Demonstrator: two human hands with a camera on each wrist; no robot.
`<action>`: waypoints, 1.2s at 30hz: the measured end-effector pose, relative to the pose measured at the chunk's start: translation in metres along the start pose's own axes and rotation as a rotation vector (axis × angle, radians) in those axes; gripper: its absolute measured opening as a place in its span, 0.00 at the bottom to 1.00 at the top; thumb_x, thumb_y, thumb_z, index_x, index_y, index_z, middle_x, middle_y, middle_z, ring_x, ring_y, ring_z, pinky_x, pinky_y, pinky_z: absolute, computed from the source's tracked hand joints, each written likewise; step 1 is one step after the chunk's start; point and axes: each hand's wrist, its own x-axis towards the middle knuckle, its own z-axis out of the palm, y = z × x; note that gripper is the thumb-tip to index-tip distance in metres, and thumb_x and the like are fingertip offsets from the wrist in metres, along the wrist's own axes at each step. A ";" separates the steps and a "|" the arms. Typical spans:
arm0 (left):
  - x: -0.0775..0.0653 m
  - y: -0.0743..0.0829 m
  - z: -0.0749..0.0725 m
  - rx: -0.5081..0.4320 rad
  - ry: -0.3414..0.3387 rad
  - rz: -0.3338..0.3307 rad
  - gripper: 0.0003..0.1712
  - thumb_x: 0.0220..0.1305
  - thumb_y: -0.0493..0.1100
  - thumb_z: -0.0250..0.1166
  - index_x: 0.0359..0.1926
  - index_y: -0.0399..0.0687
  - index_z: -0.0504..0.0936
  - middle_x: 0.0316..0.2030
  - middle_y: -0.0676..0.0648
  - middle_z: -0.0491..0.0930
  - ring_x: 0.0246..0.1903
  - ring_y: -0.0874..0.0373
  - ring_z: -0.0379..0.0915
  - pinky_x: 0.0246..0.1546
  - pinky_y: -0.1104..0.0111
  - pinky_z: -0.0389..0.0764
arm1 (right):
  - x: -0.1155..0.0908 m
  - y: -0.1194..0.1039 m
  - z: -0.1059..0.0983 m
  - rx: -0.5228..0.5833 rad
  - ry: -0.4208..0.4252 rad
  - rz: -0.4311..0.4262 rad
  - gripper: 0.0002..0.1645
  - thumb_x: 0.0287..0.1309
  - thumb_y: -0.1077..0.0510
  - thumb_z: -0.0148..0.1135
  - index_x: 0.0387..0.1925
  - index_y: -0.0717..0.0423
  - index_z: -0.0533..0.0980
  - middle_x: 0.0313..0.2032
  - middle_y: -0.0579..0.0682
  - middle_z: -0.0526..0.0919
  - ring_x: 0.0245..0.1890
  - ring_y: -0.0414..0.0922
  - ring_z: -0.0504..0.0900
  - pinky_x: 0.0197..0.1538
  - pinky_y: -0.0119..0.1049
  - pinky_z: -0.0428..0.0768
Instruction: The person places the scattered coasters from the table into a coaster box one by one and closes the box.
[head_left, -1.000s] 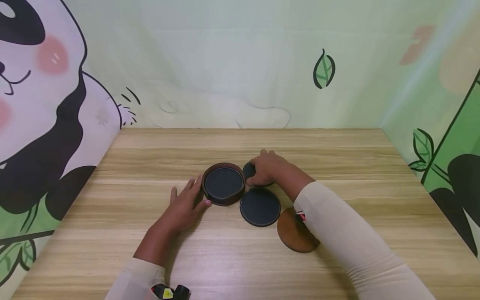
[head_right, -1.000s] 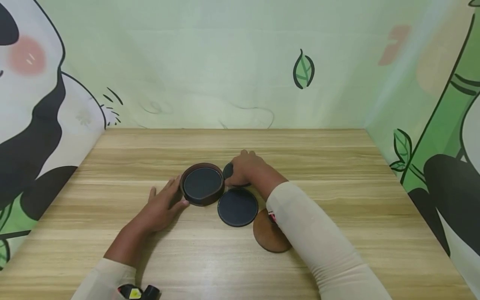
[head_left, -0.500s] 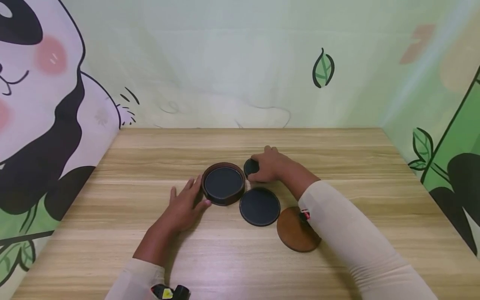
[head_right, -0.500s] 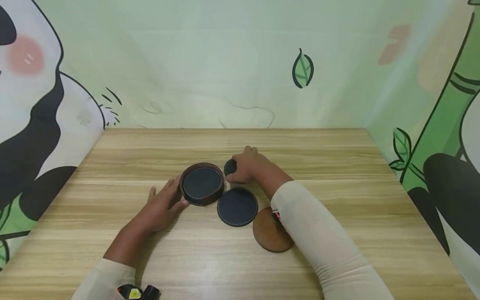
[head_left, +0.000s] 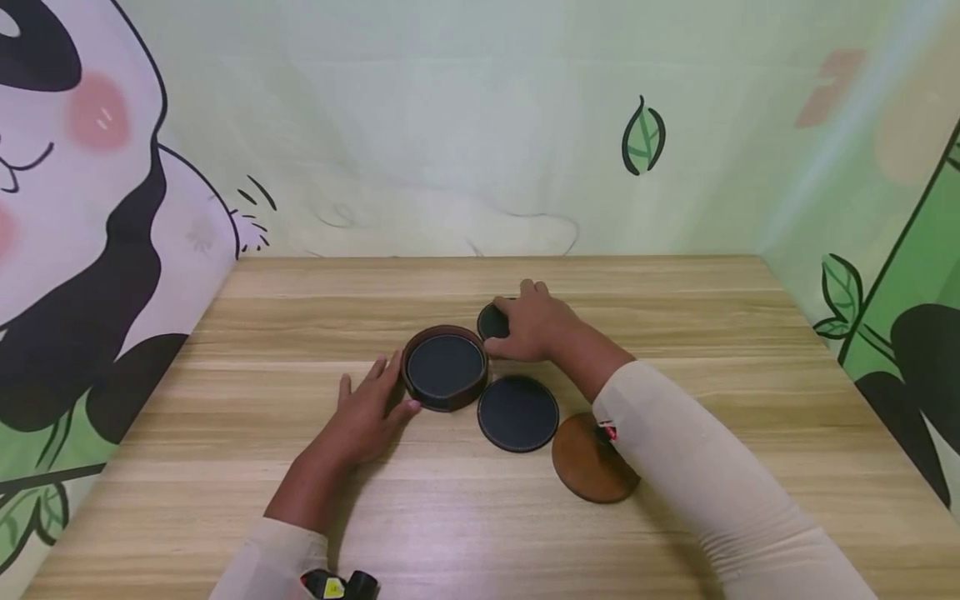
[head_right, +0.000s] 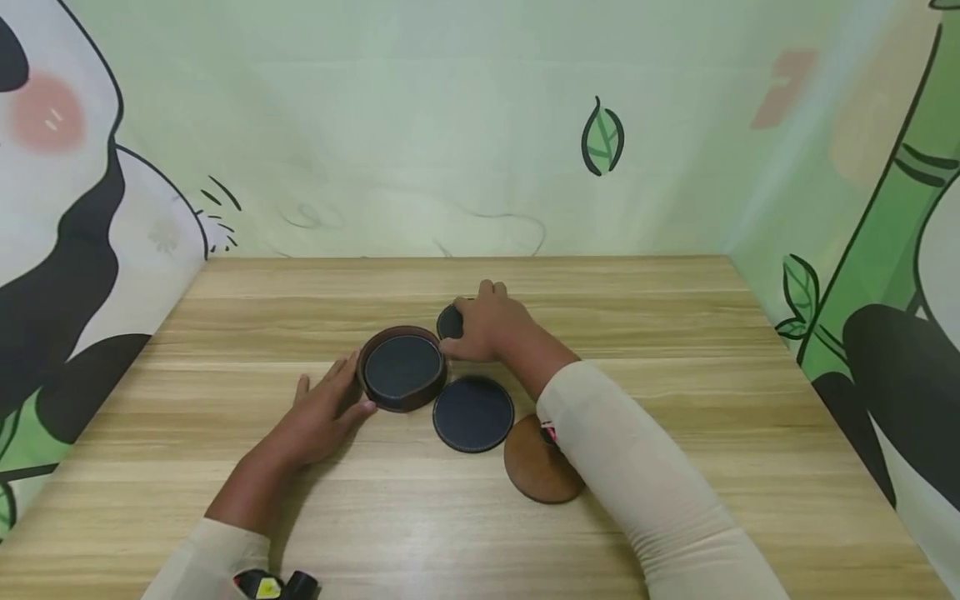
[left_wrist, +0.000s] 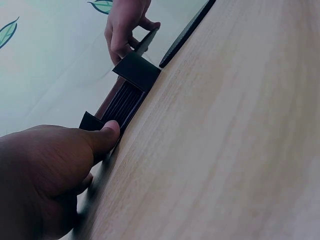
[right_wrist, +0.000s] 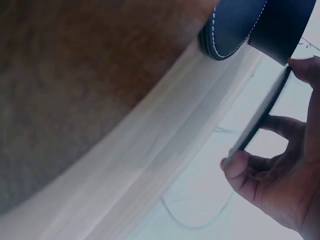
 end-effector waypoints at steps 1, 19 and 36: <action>0.000 0.000 0.000 -0.001 -0.002 -0.002 0.49 0.83 0.51 0.61 0.89 0.38 0.44 0.85 0.32 0.54 0.88 0.33 0.41 0.80 0.24 0.29 | 0.000 -0.001 0.000 -0.006 0.015 0.002 0.52 0.67 0.28 0.56 0.84 0.46 0.65 0.72 0.68 0.68 0.69 0.61 0.71 0.60 0.57 0.85; 0.001 -0.001 -0.001 -0.003 -0.007 -0.013 0.49 0.83 0.51 0.61 0.89 0.39 0.44 0.85 0.32 0.54 0.88 0.33 0.41 0.80 0.24 0.28 | -0.006 -0.032 -0.003 -0.046 0.115 -0.050 0.52 0.65 0.27 0.58 0.85 0.41 0.64 0.68 0.64 0.69 0.64 0.56 0.69 0.53 0.51 0.87; 0.002 -0.002 -0.001 -0.001 -0.014 -0.007 0.49 0.84 0.52 0.60 0.89 0.41 0.43 0.85 0.33 0.56 0.88 0.33 0.40 0.80 0.24 0.28 | -0.013 -0.066 0.005 -0.081 0.079 -0.189 0.48 0.66 0.28 0.57 0.82 0.41 0.68 0.66 0.61 0.73 0.61 0.53 0.72 0.52 0.50 0.87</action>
